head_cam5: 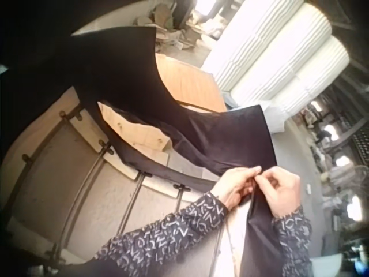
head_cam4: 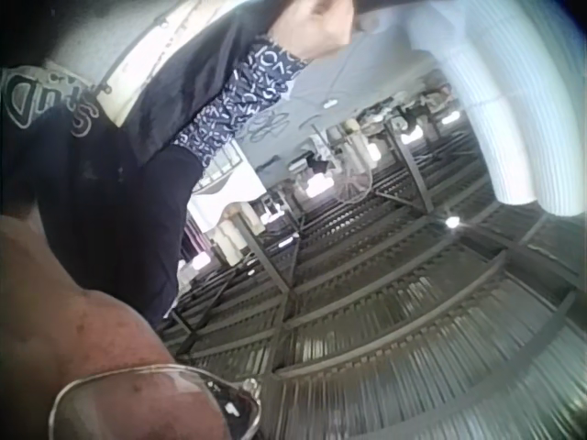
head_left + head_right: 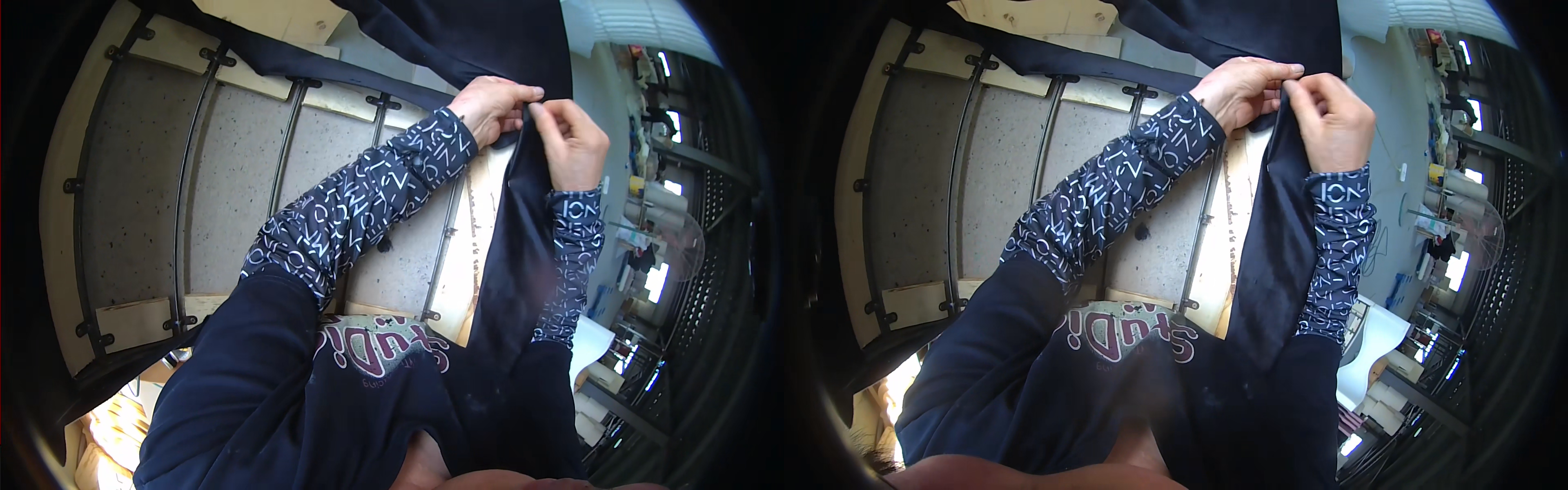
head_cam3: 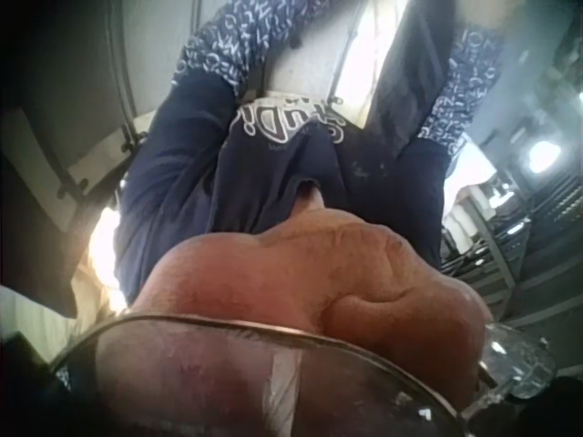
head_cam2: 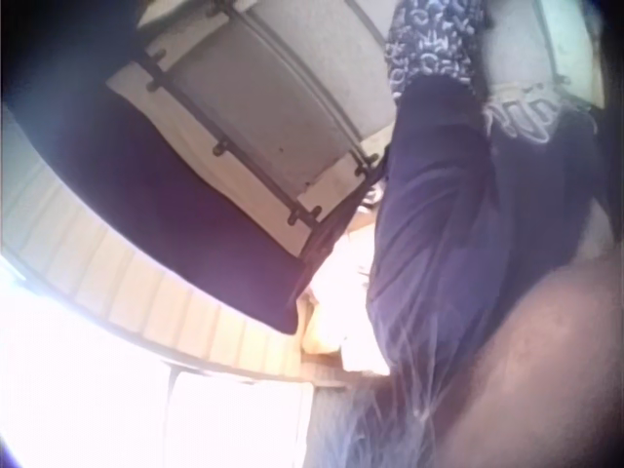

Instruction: Attaching fabric to a wooden chair frame using a pneumatic stapler.

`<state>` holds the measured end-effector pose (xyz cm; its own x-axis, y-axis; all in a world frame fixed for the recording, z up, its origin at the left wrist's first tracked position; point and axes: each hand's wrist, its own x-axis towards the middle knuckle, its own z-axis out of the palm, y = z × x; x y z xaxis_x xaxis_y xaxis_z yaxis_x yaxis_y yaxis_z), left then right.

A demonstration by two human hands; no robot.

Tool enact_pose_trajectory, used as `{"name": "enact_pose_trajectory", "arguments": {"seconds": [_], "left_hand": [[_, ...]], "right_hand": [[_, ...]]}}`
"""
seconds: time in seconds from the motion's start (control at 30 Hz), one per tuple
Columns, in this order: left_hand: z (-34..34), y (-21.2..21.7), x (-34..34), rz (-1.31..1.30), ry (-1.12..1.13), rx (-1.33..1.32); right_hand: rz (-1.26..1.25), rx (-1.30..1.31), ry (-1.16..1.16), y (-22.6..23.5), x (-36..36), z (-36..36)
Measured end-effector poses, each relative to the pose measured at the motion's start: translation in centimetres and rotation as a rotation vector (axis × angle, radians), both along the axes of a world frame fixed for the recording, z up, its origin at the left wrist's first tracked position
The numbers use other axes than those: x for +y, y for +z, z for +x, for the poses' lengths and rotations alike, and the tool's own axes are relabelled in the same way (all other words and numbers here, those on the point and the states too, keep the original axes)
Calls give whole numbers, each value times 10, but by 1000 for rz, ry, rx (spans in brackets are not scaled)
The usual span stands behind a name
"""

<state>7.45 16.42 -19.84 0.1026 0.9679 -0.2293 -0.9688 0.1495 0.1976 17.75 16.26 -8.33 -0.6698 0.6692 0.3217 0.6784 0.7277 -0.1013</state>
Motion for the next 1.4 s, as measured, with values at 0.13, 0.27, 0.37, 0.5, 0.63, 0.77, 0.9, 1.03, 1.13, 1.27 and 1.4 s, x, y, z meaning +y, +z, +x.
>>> {"name": "enact_pose_trajectory", "arguments": {"seconds": [0.13, 0.27, 0.37, 0.5, 0.63, 0.77, 0.9, 1.03, 1.13, 1.27, 1.4], "left_hand": [[4, -8, -10, 19, 27, -59], [6, -4, -5, 76, 27, -58], [4, -8, -8, 93, 31, -9], [2, -14, -10, 137, 34, 36], [0, -16, -15, 163, 36, 14], [6, -6, -13, 162, 46, 33], [-9, -20, -19, 175, 15, -15], [-8, -20, -12, 220, -28, 38], [-13, -14, -12, 199, -44, 136], [-11, -13, -15, 243, -90, 142], [-7, -1, -19, 219, -242, -65]], "right_hand": [[-345, 427, -320, 4, 55, 52], [-798, 574, -438, -45, 108, 112], [-673, 485, -360, -62, 107, 105], [-405, 312, -219, -72, 100, 92], [-144, 146, -82, -75, 95, 88], [-283, 360, -122, -63, 89, 91], [-308, 671, -228, -67, 55, 55], [-1147, 753, -23, -14, 86, 82], [-927, 720, -326, -8, 83, 53], [-898, 845, -343, -17, 75, 55], [-766, 686, -320, -19, 73, 51]]}}
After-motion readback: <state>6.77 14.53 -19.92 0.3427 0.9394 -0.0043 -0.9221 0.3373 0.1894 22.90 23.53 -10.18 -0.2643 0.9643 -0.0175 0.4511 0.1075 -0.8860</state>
